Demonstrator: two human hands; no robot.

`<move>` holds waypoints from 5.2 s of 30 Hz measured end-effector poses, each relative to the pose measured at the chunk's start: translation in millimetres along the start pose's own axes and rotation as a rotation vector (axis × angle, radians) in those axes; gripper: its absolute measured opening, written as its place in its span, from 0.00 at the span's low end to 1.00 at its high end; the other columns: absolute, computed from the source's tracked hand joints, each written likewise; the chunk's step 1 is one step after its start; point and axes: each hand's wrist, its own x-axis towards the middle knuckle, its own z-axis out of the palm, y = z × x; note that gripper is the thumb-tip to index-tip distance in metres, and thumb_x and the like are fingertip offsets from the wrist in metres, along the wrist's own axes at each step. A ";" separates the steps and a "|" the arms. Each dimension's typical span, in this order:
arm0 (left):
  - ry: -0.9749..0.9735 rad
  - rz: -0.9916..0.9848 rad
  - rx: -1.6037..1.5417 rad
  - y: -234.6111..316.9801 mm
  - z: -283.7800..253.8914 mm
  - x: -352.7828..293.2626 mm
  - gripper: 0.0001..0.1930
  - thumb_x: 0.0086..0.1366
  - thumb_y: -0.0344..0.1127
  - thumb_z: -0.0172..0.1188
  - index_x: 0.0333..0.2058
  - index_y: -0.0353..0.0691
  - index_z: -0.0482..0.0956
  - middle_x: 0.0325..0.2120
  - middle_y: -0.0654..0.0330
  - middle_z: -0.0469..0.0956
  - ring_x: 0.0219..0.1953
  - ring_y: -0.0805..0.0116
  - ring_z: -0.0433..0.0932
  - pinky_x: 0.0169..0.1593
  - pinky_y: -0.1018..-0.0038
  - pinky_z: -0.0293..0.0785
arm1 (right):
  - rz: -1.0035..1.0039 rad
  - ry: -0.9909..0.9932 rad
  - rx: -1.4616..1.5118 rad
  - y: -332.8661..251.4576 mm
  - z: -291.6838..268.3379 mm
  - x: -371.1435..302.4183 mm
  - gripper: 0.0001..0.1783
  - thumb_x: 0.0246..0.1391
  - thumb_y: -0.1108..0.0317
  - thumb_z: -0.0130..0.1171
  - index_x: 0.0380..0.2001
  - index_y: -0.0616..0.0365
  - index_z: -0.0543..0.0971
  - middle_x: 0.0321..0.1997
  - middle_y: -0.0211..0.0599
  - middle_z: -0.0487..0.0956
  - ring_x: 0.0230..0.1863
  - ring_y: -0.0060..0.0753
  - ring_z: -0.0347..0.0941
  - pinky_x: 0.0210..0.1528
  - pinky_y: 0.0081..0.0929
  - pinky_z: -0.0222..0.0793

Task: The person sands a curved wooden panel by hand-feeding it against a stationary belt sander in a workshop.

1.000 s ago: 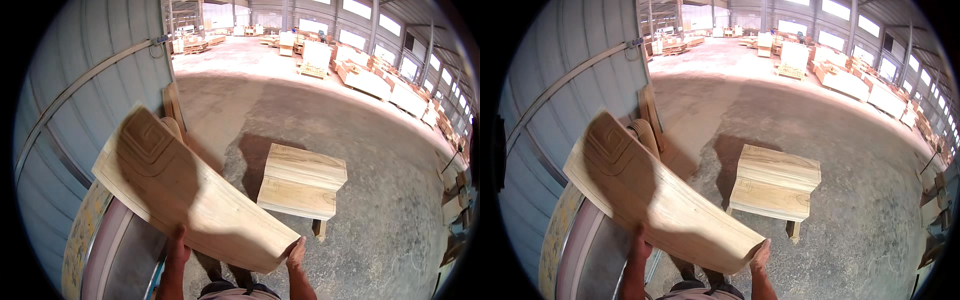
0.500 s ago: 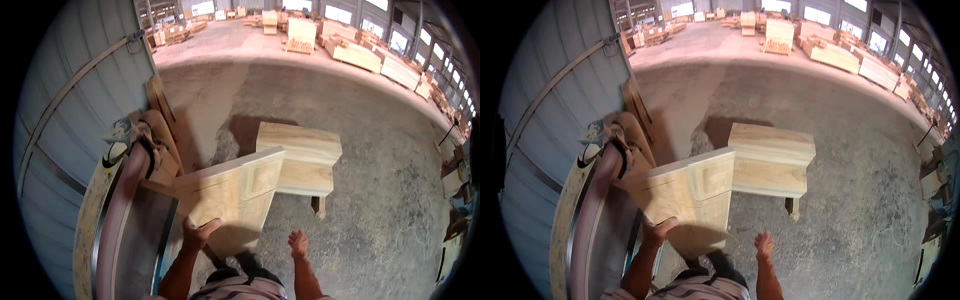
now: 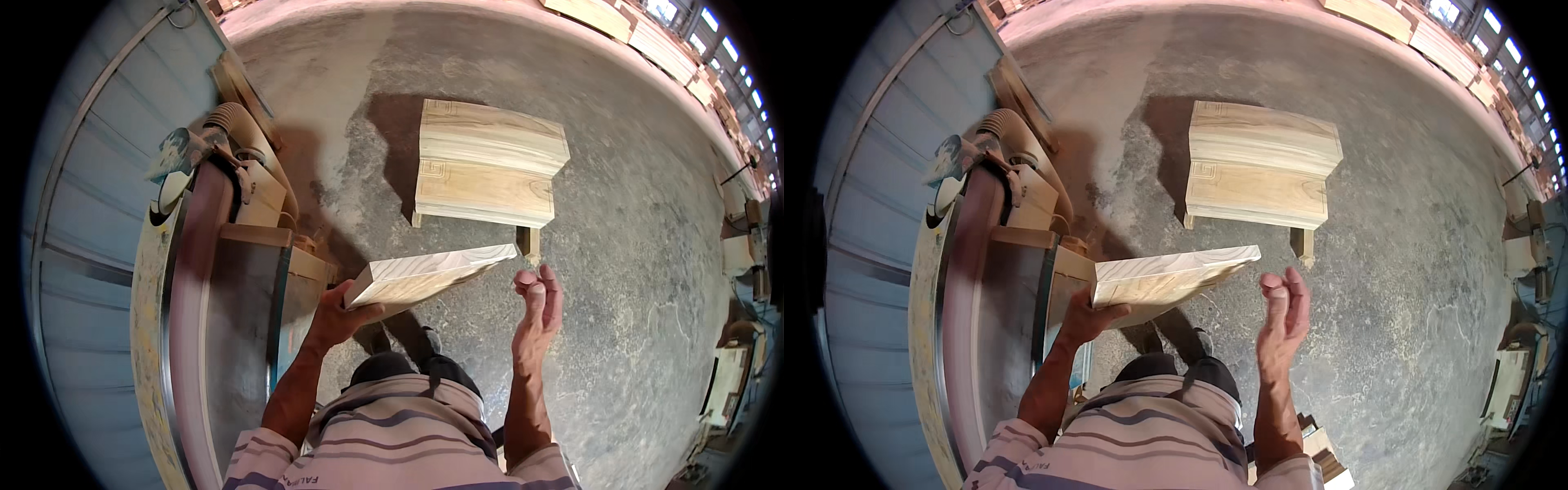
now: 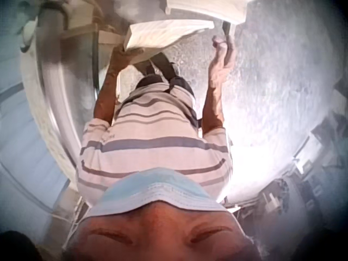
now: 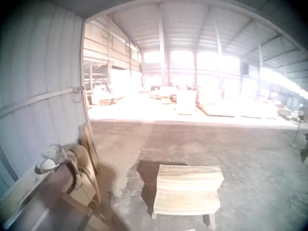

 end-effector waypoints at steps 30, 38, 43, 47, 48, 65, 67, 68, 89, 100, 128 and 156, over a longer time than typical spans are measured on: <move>-0.473 0.077 -0.080 -4.3 -41.4 40.0 0.20 0.52 0.26 0.65 0.45 0.35 0.74 0.40 0.62 0.78 0.42 0.77 0.72 0.47 0.76 0.69 | 0.203 -0.065 0.075 -10.8 46.6 -64.8 0.35 0.58 0.54 0.50 0.61 0.66 0.55 0.59 0.49 0.64 0.60 0.39 0.59 0.61 0.34 0.53; -0.374 0.296 -0.022 -10.3 -40.5 42.3 0.16 0.52 0.29 0.64 0.40 0.31 0.76 0.35 0.56 0.79 0.39 0.68 0.76 0.44 0.74 0.69 | 0.138 -0.178 0.000 -24.8 63.5 -48.9 0.34 0.58 0.57 0.51 0.61 0.65 0.55 0.60 0.50 0.63 0.62 0.40 0.58 0.61 0.36 0.54; -0.336 0.177 -0.129 -26.7 -41.3 39.5 0.18 0.51 0.27 0.64 0.43 0.33 0.75 0.37 0.58 0.78 0.41 0.69 0.74 0.47 0.74 0.68 | 0.123 -0.240 0.050 -24.5 72.3 -36.2 0.30 0.59 0.65 0.50 0.61 0.64 0.56 0.60 0.50 0.62 0.62 0.39 0.56 0.61 0.33 0.53; -0.331 0.105 -0.166 -7.8 -32.9 40.8 0.16 0.52 0.28 0.63 0.41 0.32 0.76 0.36 0.60 0.79 0.38 0.74 0.75 0.44 0.75 0.70 | 0.084 -0.203 0.033 -23.9 61.1 -30.8 0.30 0.59 0.65 0.49 0.61 0.64 0.56 0.60 0.51 0.63 0.62 0.40 0.57 0.62 0.35 0.52; -0.348 0.083 -0.200 -7.3 -29.8 41.8 0.16 0.52 0.29 0.63 0.41 0.32 0.76 0.36 0.60 0.79 0.38 0.75 0.75 0.44 0.76 0.70 | 0.078 -0.190 0.029 -24.6 59.5 -29.2 0.31 0.59 0.63 0.50 0.61 0.65 0.56 0.60 0.51 0.63 0.63 0.41 0.57 0.63 0.36 0.51; 0.101 0.554 -0.378 115.0 -32.8 47.8 0.18 0.52 0.27 0.63 0.43 0.31 0.74 0.36 0.58 0.77 0.38 0.71 0.75 0.43 0.74 0.70 | -0.305 -0.098 -0.055 -64.8 74.4 55.0 0.35 0.60 0.61 0.47 0.63 0.66 0.47 0.67 0.53 0.50 0.68 0.44 0.45 0.67 0.38 0.41; 0.224 0.398 -0.549 101.3 -40.9 41.8 0.20 0.51 0.26 0.63 0.44 0.31 0.72 0.38 0.59 0.76 0.38 0.69 0.74 0.43 0.74 0.70 | -0.148 -0.063 -0.029 -33.9 51.1 60.8 0.36 0.60 0.58 0.48 0.63 0.67 0.48 0.67 0.55 0.49 0.69 0.45 0.44 0.67 0.37 0.40; 0.311 0.425 -0.584 94.9 -44.7 43.6 0.20 0.51 0.26 0.63 0.45 0.32 0.72 0.38 0.60 0.76 0.38 0.69 0.74 0.43 0.73 0.70 | -0.066 -0.017 -0.042 -5.1 28.3 62.6 0.37 0.59 0.54 0.48 0.62 0.67 0.50 0.65 0.52 0.54 0.66 0.43 0.48 0.65 0.36 0.45; 0.801 0.114 -1.085 -4.0 -92.8 -36.2 0.28 0.64 0.51 0.48 0.58 0.42 0.62 0.56 0.57 0.64 0.57 0.58 0.62 0.59 0.61 0.60 | 0.656 -0.296 0.302 70.1 -80.6 52.9 0.35 0.58 0.45 0.46 0.58 0.63 0.62 0.59 0.39 0.66 0.59 0.32 0.61 0.62 0.29 0.52; 0.763 -0.146 -1.415 -123.5 -53.9 -50.0 0.27 0.63 0.52 0.49 0.54 0.41 0.65 0.52 0.58 0.69 0.54 0.58 0.67 0.57 0.61 0.61 | 0.543 -0.403 0.041 94.7 -107.0 58.9 0.40 0.56 0.46 0.50 0.58 0.72 0.58 0.64 0.46 0.58 0.67 0.34 0.49 0.68 0.28 0.39; 0.867 -0.446 -1.375 -147.3 -7.0 -44.5 0.31 0.54 0.47 0.64 0.54 0.42 0.65 0.50 0.58 0.69 0.53 0.58 0.68 0.54 0.56 0.66 | 0.782 -0.501 0.124 87.2 9.6 11.1 0.41 0.55 0.44 0.50 0.59 0.67 0.58 0.61 0.43 0.61 0.60 0.36 0.60 0.60 0.34 0.57; 0.893 -0.456 -1.316 -149.6 -40.7 -40.9 0.32 0.55 0.49 0.63 0.55 0.43 0.64 0.51 0.57 0.69 0.54 0.56 0.67 0.54 0.54 0.65 | 0.790 -0.457 0.120 108.9 27.2 2.1 0.37 0.57 0.46 0.48 0.60 0.62 0.60 0.60 0.39 0.63 0.58 0.35 0.62 0.60 0.32 0.59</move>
